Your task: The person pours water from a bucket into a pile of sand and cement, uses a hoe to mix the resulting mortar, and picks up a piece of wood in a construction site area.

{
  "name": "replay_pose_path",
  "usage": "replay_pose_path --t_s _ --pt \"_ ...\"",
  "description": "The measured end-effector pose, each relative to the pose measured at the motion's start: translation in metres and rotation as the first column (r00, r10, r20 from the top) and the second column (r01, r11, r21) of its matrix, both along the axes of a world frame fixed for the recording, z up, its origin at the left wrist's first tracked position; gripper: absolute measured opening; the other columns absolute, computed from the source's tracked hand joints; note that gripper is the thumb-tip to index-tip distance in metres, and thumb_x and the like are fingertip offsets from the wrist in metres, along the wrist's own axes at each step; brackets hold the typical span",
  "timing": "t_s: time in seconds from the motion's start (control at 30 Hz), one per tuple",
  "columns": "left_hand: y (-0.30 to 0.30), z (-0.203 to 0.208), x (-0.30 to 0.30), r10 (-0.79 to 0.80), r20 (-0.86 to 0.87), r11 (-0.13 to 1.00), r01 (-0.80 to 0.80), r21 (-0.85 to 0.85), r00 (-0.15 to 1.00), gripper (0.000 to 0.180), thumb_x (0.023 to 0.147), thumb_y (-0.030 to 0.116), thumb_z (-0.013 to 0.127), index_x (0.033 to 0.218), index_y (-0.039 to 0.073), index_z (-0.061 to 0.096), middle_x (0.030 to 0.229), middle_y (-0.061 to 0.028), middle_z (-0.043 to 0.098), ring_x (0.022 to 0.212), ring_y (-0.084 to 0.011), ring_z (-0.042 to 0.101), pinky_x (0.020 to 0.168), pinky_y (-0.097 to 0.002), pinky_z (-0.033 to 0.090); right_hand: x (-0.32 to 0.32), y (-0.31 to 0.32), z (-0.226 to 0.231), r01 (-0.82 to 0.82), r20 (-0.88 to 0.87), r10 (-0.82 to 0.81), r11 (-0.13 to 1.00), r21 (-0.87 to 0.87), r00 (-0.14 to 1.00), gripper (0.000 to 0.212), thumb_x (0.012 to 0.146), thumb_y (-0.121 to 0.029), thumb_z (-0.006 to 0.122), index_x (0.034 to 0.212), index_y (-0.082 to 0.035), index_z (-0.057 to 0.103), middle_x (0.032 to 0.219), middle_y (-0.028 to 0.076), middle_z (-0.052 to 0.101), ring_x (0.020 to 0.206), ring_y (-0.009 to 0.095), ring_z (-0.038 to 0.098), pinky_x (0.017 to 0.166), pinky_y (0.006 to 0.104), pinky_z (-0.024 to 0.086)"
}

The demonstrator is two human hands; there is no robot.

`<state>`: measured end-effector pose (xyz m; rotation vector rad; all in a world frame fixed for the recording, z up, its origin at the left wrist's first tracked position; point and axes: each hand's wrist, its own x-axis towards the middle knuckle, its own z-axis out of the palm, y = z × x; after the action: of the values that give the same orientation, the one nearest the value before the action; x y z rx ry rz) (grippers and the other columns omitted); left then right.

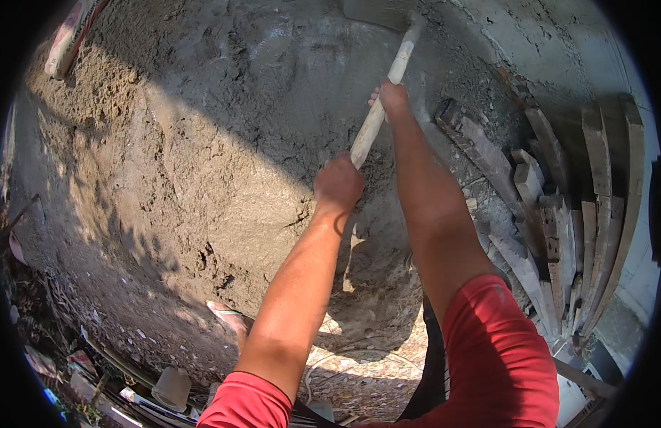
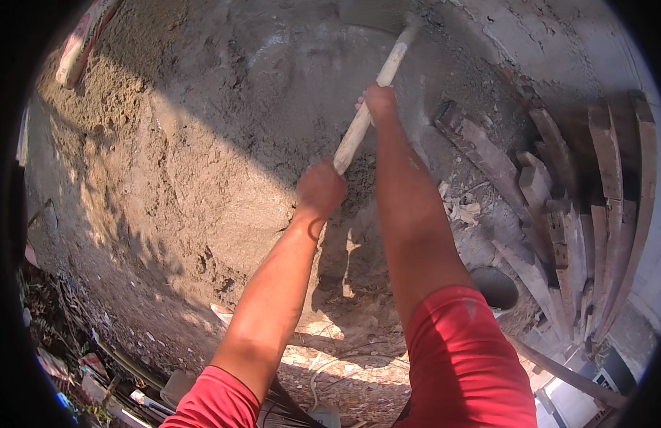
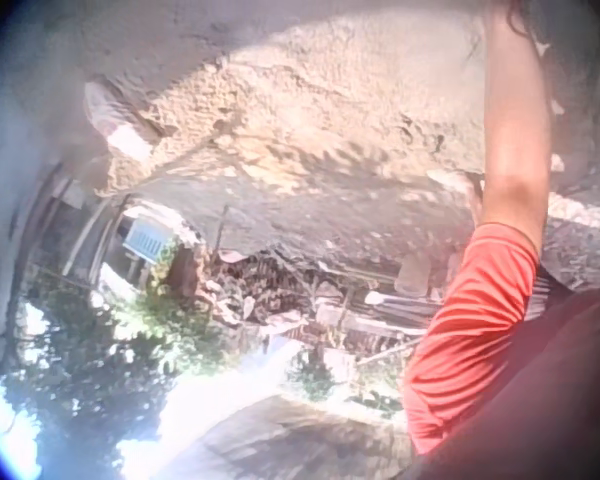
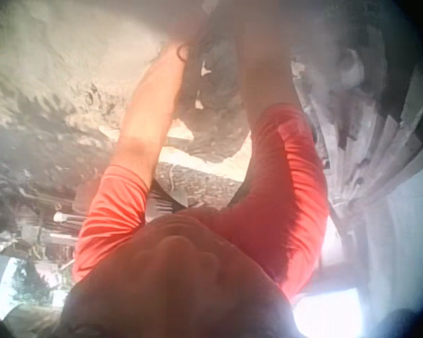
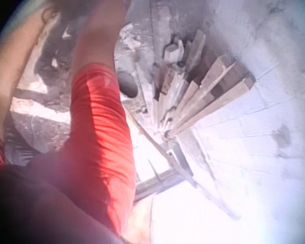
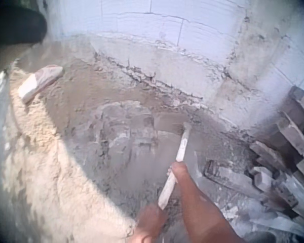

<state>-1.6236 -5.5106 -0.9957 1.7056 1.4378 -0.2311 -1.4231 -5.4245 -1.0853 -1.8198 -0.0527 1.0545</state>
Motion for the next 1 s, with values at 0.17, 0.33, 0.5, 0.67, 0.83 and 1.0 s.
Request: replay_pose_path --t_s 0.17,0.33,0.5,0.67,0.83,1.0 --pt "-0.007 -0.015 -0.049 -0.079 0.003 0.980 0.078 -0.185 0.997 0.028 0.079 0.011 0.061 0.104 -0.002 0.065 0.097 -0.0270 0.068 0.098 -0.0422 0.066 0.085 -0.0459 0.053 -0.044 -0.025 -0.019 -0.057 -0.099 0.038 0.978 -0.199 0.994 0.023 0.093 -0.018 0.052 0.102 0.003 0.050 0.083 0.011 0.054 0.064 0.021 0.058 0.055 0.0378 0.055" --pt "-0.043 0.042 -0.147 -0.201 -0.037 0.947 0.184 -0.265 0.979 0.034 0.077 0.008 0.060 0.110 0.000 0.066 0.106 -0.0252 0.068 0.104 -0.0405 0.065 0.089 -0.0467 0.052 -0.139 -0.097 0.009 0.045 -0.160 -0.100 0.947 -0.318 0.982 0.026 0.092 -0.021 0.054 0.102 0.003 0.050 0.077 0.010 0.053 0.060 0.022 0.057 0.053 0.0413 0.054" --pt "-0.067 0.134 -0.227 -0.262 -0.007 0.900 0.241 -0.364 0.965 0.033 0.077 0.010 0.058 0.107 -0.001 0.065 0.104 -0.0291 0.066 0.104 -0.0406 0.064 0.090 -0.0460 0.051 -0.206 -0.174 0.015 0.032 0.015 -0.028 0.895 -0.445 1.000 0.025 0.093 -0.022 0.056 0.088 0.002 0.052 0.067 0.008 0.051 0.051 0.021 0.054 0.047 0.0385 0.051" --pt "-0.123 0.252 -0.359 -0.320 -0.221 0.905 0.228 -0.360 0.921 0.028 0.079 0.015 0.062 0.103 0.002 0.063 0.093 -0.0272 0.068 0.097 -0.0439 0.065 0.086 -0.0498 0.051 -0.376 -0.242 0.145 0.263 -0.318 -0.343 0.927 -0.269 0.884 0.022 0.094 -0.018 0.057 0.079 -0.003 0.051 0.066 0.007 0.052 0.048 0.020 0.052 0.045 0.0354 0.047" --pt "-0.258 0.346 -0.473 -0.332 -0.421 0.938 0.247 -0.244 0.844 0.014 0.087 0.020 0.059 0.089 0.007 0.057 0.070 -0.0234 0.067 0.065 -0.0427 0.068 0.063 -0.0557 0.054 -0.496 -0.348 0.268 0.289 -0.614 -0.442 0.896 -0.337 0.654 0.021 0.086 -0.007 0.062 0.098 -0.009 0.046 0.070 0.006 0.049 0.051 0.020 0.051 0.048 0.0370 0.049" --pt "-0.309 0.300 -0.436 -0.217 -0.418 0.956 0.105 -0.274 0.882 0.022 0.086 0.027 0.060 0.093 0.008 0.055 0.072 -0.0234 0.067 0.069 -0.0452 0.066 0.065 -0.0569 0.051 -0.468 -0.378 0.221 0.269 -0.455 -0.354 0.932 -0.241 0.817 0.028 0.084 -0.006 0.062 0.102 -0.011 0.042 0.068 0.005 0.047 0.048 0.017 0.048 0.043 0.0344 0.046"
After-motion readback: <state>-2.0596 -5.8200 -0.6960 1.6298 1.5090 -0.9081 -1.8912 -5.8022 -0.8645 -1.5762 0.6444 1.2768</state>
